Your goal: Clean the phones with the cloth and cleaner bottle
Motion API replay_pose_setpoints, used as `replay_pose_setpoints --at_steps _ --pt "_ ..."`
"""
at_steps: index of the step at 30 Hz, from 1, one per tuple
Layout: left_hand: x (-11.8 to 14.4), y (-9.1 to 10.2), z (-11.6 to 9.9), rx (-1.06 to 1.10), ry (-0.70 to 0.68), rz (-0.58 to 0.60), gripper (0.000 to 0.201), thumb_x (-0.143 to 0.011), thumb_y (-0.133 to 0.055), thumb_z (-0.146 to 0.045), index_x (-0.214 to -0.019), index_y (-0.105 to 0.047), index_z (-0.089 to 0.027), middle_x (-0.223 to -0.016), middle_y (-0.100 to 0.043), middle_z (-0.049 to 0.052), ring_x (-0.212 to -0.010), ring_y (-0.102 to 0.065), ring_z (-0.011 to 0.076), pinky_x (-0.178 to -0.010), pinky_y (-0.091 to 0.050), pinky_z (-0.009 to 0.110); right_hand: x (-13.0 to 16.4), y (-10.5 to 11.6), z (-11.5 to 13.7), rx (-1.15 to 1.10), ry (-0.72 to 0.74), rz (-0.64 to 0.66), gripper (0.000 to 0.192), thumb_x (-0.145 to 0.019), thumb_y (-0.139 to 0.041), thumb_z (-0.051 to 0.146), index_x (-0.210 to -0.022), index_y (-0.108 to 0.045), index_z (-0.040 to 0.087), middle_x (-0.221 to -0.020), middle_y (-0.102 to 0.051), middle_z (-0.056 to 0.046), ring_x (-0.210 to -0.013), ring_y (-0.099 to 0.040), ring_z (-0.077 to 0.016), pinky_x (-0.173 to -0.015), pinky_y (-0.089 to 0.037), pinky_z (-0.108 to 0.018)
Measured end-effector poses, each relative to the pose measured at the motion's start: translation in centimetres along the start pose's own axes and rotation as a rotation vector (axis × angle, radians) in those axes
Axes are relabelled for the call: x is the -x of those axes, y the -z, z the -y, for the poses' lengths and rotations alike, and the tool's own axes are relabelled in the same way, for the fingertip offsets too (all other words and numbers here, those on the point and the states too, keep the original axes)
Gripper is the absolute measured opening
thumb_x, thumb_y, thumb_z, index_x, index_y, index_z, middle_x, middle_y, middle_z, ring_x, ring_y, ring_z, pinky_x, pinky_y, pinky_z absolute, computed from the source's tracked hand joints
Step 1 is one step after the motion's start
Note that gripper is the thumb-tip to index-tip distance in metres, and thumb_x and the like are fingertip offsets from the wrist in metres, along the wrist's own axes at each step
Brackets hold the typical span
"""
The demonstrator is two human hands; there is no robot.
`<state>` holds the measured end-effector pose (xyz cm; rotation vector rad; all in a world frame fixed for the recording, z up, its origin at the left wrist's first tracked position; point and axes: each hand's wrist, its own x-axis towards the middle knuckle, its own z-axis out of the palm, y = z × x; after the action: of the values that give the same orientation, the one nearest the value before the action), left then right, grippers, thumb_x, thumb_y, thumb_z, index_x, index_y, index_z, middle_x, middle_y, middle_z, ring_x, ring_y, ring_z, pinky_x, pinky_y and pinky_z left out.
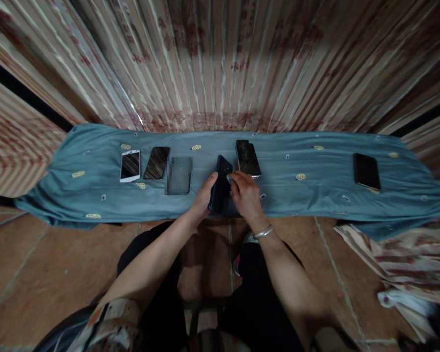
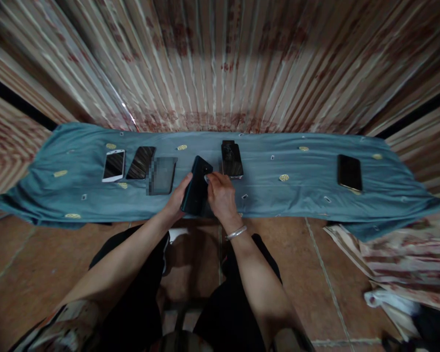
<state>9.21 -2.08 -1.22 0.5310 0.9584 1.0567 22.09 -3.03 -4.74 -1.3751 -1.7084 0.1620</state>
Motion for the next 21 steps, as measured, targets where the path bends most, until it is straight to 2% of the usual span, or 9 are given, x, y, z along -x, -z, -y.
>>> replay_pose_setpoints --at_steps 5,9,16,21 --pt "-1.3 0.3 0.5 -0.008 -0.065 -0.038 0.024 -0.086 -0.063 -0.035 -0.081 -0.069 -0.013 -0.077 -0.071 0.000 -0.076 -0.066 0.0113 -0.081 -0.050 0.021 1.5 0.0 0.9 -0.045 0.004 0.053 0.031 -0.094 -0.043 0.019 -0.113 -0.068 0.021 -0.116 -0.068 -0.012 -0.109 -0.061 -0.0256 -0.102 -0.049 -0.045" --pt "-2.0 0.2 0.7 -0.019 -0.055 -0.004 0.026 -0.086 -0.063 -0.037 -0.081 -0.070 -0.012 -0.079 -0.071 0.002 -0.081 -0.067 0.0127 -0.083 -0.049 0.021 2.4 0.1 1.0 -0.086 -0.023 0.055 0.032 -0.095 -0.043 0.021 -0.114 -0.068 0.022 -0.118 -0.068 -0.011 -0.111 -0.062 -0.0248 -0.103 -0.049 -0.044" --pt "-2.2 -1.1 2.4 -0.091 -0.106 0.077 0.030 -0.093 -0.052 -0.036 -0.096 -0.072 -0.014 -0.105 -0.074 0.005 -0.118 -0.060 0.0163 -0.104 -0.042 0.025 0.9 1.2 0.3 -0.132 -0.127 -0.052 0.028 -0.092 -0.048 0.021 -0.109 -0.071 0.023 -0.115 -0.071 -0.009 -0.112 -0.063 -0.0226 -0.104 -0.049 -0.042" --pt "-2.0 -1.9 3.7 -0.221 -0.157 0.103 0.033 -0.096 -0.047 -0.037 -0.100 -0.072 -0.016 -0.106 -0.074 0.004 -0.121 -0.059 0.0165 -0.107 -0.039 0.026 0.3 2.2 0.0 -0.185 -0.144 -0.124 0.028 -0.091 -0.049 0.021 -0.109 -0.071 0.022 -0.114 -0.071 -0.009 -0.112 -0.064 -0.0214 -0.103 -0.049 -0.040"
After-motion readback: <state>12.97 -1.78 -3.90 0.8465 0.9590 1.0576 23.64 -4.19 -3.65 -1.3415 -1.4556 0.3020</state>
